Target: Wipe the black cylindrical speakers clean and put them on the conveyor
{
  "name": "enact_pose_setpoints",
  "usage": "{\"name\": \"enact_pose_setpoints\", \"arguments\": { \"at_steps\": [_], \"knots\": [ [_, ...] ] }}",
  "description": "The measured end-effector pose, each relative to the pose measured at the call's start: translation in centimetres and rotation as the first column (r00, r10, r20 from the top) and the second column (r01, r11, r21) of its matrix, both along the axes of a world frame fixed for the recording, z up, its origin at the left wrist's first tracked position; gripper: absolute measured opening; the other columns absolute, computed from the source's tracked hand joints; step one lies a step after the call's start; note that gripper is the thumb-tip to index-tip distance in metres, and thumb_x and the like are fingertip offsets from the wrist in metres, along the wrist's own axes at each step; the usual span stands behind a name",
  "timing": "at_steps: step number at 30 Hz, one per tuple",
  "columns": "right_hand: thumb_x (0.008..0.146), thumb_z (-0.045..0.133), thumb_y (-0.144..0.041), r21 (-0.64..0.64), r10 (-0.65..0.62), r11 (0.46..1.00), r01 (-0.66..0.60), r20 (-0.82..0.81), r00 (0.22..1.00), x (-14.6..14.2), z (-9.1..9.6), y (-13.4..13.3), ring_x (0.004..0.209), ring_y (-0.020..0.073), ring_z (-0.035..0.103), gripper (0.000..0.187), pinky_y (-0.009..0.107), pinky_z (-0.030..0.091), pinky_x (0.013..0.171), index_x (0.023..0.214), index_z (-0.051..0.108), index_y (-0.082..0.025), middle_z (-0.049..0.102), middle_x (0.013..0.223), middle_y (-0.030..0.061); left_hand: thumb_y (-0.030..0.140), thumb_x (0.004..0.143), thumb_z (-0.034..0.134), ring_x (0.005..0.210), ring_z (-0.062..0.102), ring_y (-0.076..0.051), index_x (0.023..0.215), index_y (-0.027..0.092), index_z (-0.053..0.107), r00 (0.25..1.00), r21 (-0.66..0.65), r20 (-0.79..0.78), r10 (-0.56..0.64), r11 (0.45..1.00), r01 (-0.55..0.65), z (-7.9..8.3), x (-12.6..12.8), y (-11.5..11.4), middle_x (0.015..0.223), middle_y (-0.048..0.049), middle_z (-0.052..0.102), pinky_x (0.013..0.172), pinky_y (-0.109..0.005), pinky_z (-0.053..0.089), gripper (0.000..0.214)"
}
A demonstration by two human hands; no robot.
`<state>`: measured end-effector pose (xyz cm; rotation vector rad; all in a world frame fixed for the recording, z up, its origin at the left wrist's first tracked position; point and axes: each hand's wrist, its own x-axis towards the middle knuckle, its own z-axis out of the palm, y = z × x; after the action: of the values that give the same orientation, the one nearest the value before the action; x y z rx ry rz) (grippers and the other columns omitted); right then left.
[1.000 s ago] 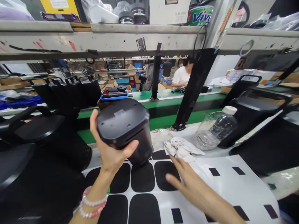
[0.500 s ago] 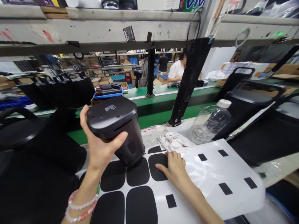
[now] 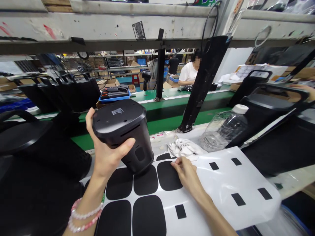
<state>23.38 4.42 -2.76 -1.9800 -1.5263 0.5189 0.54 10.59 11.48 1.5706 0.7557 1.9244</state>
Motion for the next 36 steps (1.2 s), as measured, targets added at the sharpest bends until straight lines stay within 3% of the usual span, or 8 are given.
{"name": "enact_pose_setpoints", "arguments": {
  "at_steps": [3, 6, 12, 18, 24, 29, 32, 36],
  "knots": [
    [0.090, 0.050, -0.040, -0.024, 0.045, 0.999, -0.047, -0.064, 0.997, 0.3, 0.5, -0.2, 0.087, 0.0244, 0.062, 0.022, 0.044, 0.044, 0.088, 0.103, 0.055, -0.022, 0.064, 0.089, 0.0055, 0.023, 0.063, 0.087, 0.129, 0.051, -0.022, 0.139, 0.031, 0.041, 1.000, 0.031, 0.015, -0.010, 0.999, 0.009, 0.0, -0.1, 0.0, 0.136, 0.0012, 0.050, 0.113, -0.027, 0.037, 0.089],
    [0.079, 0.066, -0.033, -0.095, 0.157, 0.982, -0.163, -0.067, 0.985, 0.7, 1.1, 0.0, 0.106, 0.0290, 0.059, 0.047, 0.051, 0.039, 0.097, 0.123, 0.051, -0.023, 0.063, 0.107, 0.0082, 0.027, 0.063, 0.088, 0.129, 0.050, -0.024, 0.139, 0.030, 0.040, 1.000, 0.012, -0.010, -0.004, 1.000, 0.004, 0.0, -0.1, 0.0, 0.137, -0.0002, 0.048, 0.113, -0.030, 0.037, 0.090],
    [0.082, 0.063, -0.019, -0.131, 0.336, 0.930, -0.344, -0.079, 0.939, 1.2, 1.8, -0.1, 0.113, 0.0264, 0.055, 0.045, 0.047, 0.039, 0.100, 0.125, 0.051, -0.025, 0.057, 0.113, 0.0079, 0.043, 0.056, 0.091, 0.122, 0.054, -0.028, 0.141, 0.030, 0.035, 0.979, 0.152, -0.174, 0.104, 0.985, -0.078, -0.7, -1.1, 1.3, 0.136, -0.0069, 0.048, 0.111, -0.043, 0.040, 0.103],
    [0.090, 0.048, -0.013, -0.001, 0.520, 0.854, -0.520, -0.029, 0.854, 1.6, 1.9, -0.1, 0.105, 0.0262, 0.052, 0.021, 0.046, 0.042, 0.094, 0.109, 0.051, -0.020, 0.054, 0.103, 0.0092, 0.044, 0.060, 0.088, 0.125, 0.051, -0.026, 0.145, 0.030, 0.030, 0.970, 0.147, -0.215, 0.115, 0.986, -0.084, -0.9, -1.3, 1.5, 0.140, -0.0085, 0.045, 0.113, -0.042, 0.037, 0.103],
    [0.072, 0.051, 0.001, 0.073, 0.687, 0.726, -0.684, -0.139, 0.713, 2.0, 3.0, 1.5, 0.099, 0.0225, 0.051, 0.029, 0.038, 0.044, 0.088, 0.091, 0.055, -0.020, 0.051, 0.102, 0.0067, 0.044, 0.060, 0.088, 0.127, 0.050, -0.028, 0.145, 0.031, 0.029, 0.972, 0.131, -0.209, 0.104, 0.988, -0.078, -0.9, -1.2, 1.4, 0.142, -0.0090, 0.043, 0.115, -0.046, 0.035, 0.104],
    [0.070, 0.047, 0.002, 0.095, 0.716, 0.687, -0.720, -0.256, 0.649, 2.8, 3.5, 2.2, 0.084, 0.0163, 0.057, 0.024, 0.031, 0.048, 0.077, 0.079, 0.049, -0.020, 0.057, 0.089, 0.0035, 0.047, 0.059, 0.088, 0.127, 0.051, -0.031, 0.145, 0.029, 0.028, 0.971, 0.137, -0.205, 0.120, 0.986, -0.093, -1.0, -1.2, 1.6, 0.141, -0.0104, 0.044, 0.113, -0.050, 0.036, 0.107],
    [0.078, 0.047, -0.003, 0.104, 0.712, 0.688, -0.718, -0.290, 0.640, 3.0, 4.3, 1.9, 0.085, 0.0158, 0.058, 0.022, 0.031, 0.049, 0.078, 0.089, 0.046, -0.021, 0.057, 0.090, 0.0030, 0.048, 0.060, 0.087, 0.126, 0.052, -0.031, 0.146, 0.029, 0.027, 0.969, 0.141, -0.211, 0.126, 0.985, -0.097, -1.0, -1.1, 1.5, 0.141, -0.0105, 0.046, 0.112, -0.051, 0.038, 0.106],
    [0.075, 0.046, 0.002, 0.033, 0.808, 0.588, -0.808, 0.005, 0.589, 2.9, 6.5, 0.8, 0.092, 0.0205, 0.052, 0.032, 0.038, 0.045, 0.083, 0.096, 0.054, -0.021, 0.057, 0.095, 0.0051, 0.047, 0.062, 0.087, 0.125, 0.053, -0.030, 0.146, 0.030, 0.028, 0.965, 0.144, -0.227, 0.132, 0.985, -0.100, -1.0, -1.1, 1.5, 0.141, -0.0099, 0.044, 0.112, -0.049, 0.038, 0.104]
  ]
}}
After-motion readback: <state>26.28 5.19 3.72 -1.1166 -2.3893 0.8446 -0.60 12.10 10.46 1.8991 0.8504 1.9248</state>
